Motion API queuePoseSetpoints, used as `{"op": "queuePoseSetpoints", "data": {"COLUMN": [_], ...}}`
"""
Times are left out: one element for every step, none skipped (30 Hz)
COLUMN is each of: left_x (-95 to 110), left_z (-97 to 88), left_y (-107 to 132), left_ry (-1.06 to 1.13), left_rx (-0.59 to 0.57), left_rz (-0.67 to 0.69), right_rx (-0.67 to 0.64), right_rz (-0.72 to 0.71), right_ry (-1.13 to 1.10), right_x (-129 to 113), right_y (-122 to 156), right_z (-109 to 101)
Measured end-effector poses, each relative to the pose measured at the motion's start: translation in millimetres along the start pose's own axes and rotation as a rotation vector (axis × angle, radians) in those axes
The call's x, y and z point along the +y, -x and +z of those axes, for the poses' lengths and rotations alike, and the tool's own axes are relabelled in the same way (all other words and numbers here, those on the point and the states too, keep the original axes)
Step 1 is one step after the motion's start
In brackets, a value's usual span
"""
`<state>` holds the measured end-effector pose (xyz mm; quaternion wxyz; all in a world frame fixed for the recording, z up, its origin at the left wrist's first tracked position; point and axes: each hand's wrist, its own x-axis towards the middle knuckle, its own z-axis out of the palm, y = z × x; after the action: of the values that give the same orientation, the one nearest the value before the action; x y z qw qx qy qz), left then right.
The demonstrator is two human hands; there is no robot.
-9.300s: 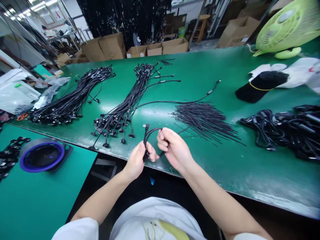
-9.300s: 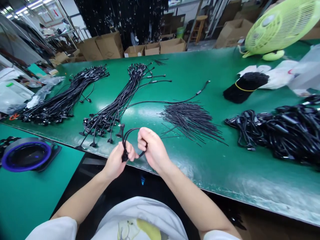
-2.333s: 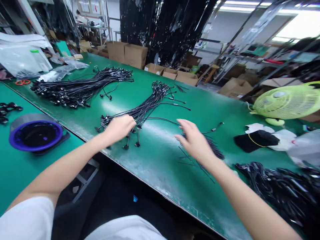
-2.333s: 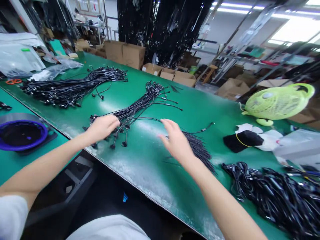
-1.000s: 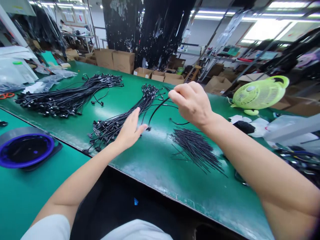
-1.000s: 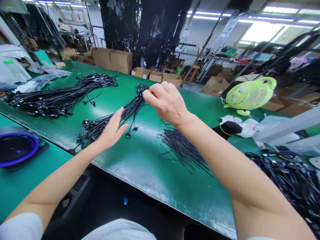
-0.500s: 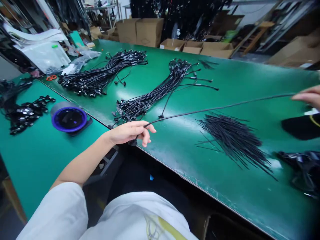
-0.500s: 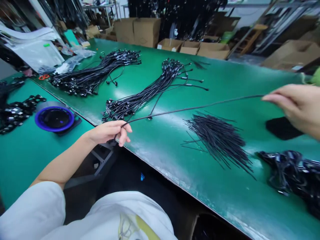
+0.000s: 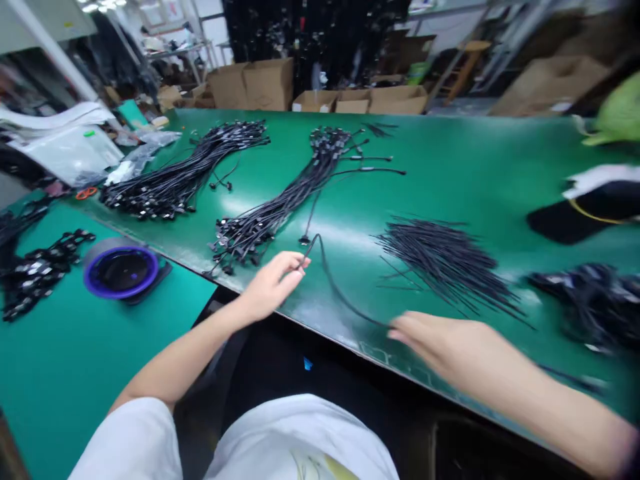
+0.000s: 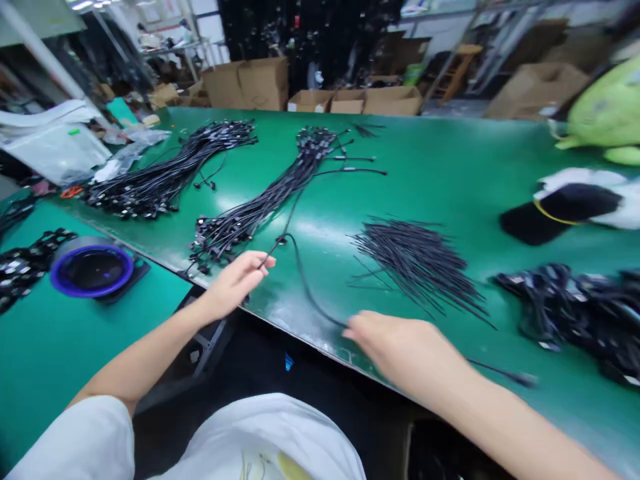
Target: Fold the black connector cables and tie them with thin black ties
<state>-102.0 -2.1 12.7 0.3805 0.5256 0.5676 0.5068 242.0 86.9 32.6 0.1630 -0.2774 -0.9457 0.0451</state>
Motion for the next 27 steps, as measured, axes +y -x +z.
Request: {"op": "queuePoseSetpoints", "data": {"left_x": [5, 9, 13, 15, 16, 16, 15, 15, 15, 15, 16, 18, 20, 22, 24, 24, 25, 24, 22, 20, 18, 17, 15, 15, 15, 17, 18], "left_z": [21.8, 41.4, 57.0, 67.3, 72.0, 71.4, 66.2, 57.4, 46.0, 33.3, 20.1, 7.5, -3.6, -12.7, -19.4, -23.7, -25.5, -25.3, -23.2, -19.5, -14.3, -7.7, 0.1, 8.8, 18.0, 27.1, 35.5], "left_y": [4, 10, 17, 23, 28, 31, 32, 32, 30, 29, 29, 29, 29, 30, 31, 32, 31, 30, 27, 24, 21, 19, 17, 18, 19, 23, 27], "left_ry": [-0.079, -0.141, -0.177, -0.189, -0.159, -0.087, 0.021, 0.153, 0.297, 0.436, 0.559, 0.662, 0.752, 0.831, 0.897, 0.947, 0.981, 0.997, 0.991, 0.959, 0.899, 0.813, 0.703, 0.572, 0.431, 0.295, 0.179], "left_rx": [-0.056, -0.133, -0.218, -0.286, -0.347, -0.391, -0.419, -0.443, -0.459, -0.463, -0.445, -0.403, -0.337, -0.252, -0.158, -0.070, 0.009, 0.063, 0.093, 0.101, 0.096, 0.084, 0.068, 0.042, 0.003, -0.059, -0.142], "left_rz": [0.048, 0.073, 0.077, 0.051, 0.000, -0.065, -0.139, -0.210, -0.267, -0.303, -0.324, -0.332, -0.332, -0.326, -0.318, -0.310, -0.300, -0.289, -0.280, -0.268, -0.254, -0.234, -0.206, -0.171, -0.126, -0.084, -0.046], "right_rx": [-0.099, -0.135, -0.117, -0.092, -0.064, -0.042, -0.036, -0.035, -0.033, -0.030, -0.023, -0.020, -0.009, 0.006, 0.034, 0.072, 0.121, 0.170, 0.213, 0.236, 0.239, 0.221, 0.180, 0.112, 0.031, -0.047, -0.104], "right_rz": [-0.119, -0.171, -0.180, -0.166, -0.139, -0.108, -0.081, -0.053, -0.022, 0.012, 0.045, 0.084, 0.131, 0.176, 0.212, 0.230, 0.221, 0.177, 0.099, 0.003, -0.097, -0.186, -0.256, -0.301, -0.323, -0.317, -0.281], "right_ry": [0.005, 0.025, 0.037, 0.039, 0.039, 0.034, 0.022, 0.003, -0.027, -0.070, -0.124, -0.175, -0.210, -0.229, -0.229, -0.212, -0.179, -0.133, -0.076, -0.014, 0.037, 0.060, 0.044, -0.011, -0.099, -0.207, -0.323], "right_x": [-18, -34, -47, -55, -58, -56, -50, -40, -28, -15, -2, 10, 22, 31, 37, 40, 40, 37, 30, 21, 9, -4, -18, -31, -43, -53, -60], "right_y": [-5, -13, -22, -33, -44, -52, -58, -60, -58, -54, -48, -40, -32, -25, -18, -12, -8, -5, -3, -2, -2, -3, -5, -8, -12, -17, -23], "right_z": [8, 14, 17, 18, 17, 15, 13, 12, 11, 11, 13, 15, 18, 21, 25, 29, 33, 36, 38, 40, 40, 39, 37, 34, 30, 25, 21]}}
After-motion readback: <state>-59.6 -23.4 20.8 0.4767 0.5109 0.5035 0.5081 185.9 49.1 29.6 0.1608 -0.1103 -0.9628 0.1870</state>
